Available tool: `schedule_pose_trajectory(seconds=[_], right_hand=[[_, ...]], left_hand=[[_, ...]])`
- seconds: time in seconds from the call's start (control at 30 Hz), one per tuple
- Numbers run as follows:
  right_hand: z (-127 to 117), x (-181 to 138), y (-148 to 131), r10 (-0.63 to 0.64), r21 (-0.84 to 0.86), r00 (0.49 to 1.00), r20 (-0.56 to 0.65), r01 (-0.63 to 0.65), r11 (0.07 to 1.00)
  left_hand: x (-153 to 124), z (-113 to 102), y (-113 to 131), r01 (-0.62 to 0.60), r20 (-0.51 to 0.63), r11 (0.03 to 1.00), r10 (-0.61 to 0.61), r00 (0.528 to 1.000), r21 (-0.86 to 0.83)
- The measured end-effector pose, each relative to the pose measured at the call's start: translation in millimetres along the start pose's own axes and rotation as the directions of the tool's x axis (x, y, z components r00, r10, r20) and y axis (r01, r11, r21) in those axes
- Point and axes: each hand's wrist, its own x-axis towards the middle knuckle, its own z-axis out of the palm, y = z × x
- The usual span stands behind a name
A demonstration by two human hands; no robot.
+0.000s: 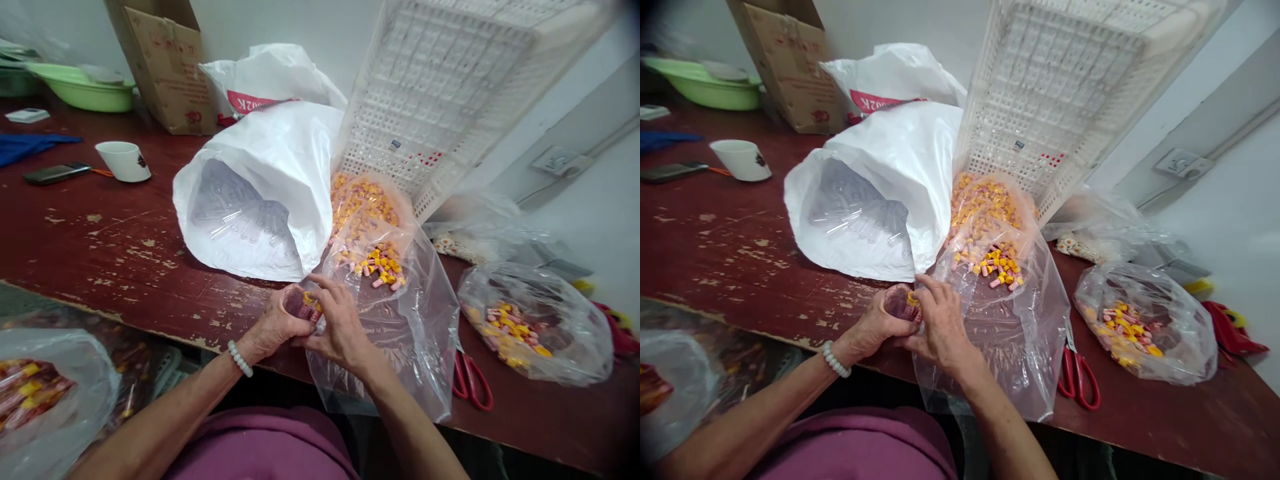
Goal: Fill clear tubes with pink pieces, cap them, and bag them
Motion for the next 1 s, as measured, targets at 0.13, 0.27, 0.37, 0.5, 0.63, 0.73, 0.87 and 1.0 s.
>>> schedule_pose_trajectory(seconds=[0.13,0.27,0.37,0.5,0.63,0.73,0.87,1.0], right_hand=[[0,3,16,0.010,0.098,1.000,0.010,-0.010,0.995],[-25,-2,79,0.290,-0.038,0.942,-0.167,-0.300,0.953],[-35,-12,137,0.419,-0.447,0.893,-0.165,-0.446,0.775],[-36,-23,174,0.439,-0.648,0.896,-0.058,-0.369,0.667],[-41,-21,153,0.420,-0.514,0.901,-0.106,-0.411,0.753],[-49,-16,102,0.303,-0.132,0.936,-0.180,-0.328,0.935],[-60,-12,21,0.130,0.143,0.985,-0.110,-0.113,0.983],[-60,-8,-15,-0.097,-0.042,0.995,0.023,0.098,0.994]], left_hand=[[3,-3,-3,0.062,-0.013,0.992,-0.064,0.998,-0.110],[7,-14,-3,0.018,-0.055,0.992,-0.025,0.998,-0.125],[5,-19,0,-0.059,-0.036,0.998,0.057,0.998,-0.034],[-2,-15,4,-0.135,0.023,0.980,0.133,0.991,0.144],[-5,-7,5,-0.161,0.046,0.970,0.155,0.987,0.185],[-4,-4,2,-0.185,0.082,0.958,0.171,0.982,0.219],[-2,-4,-3,-0.232,0.103,0.911,0.209,0.972,0.341],[-2,-3,-5,-0.272,0.171,0.853,0.217,0.961,0.446]])
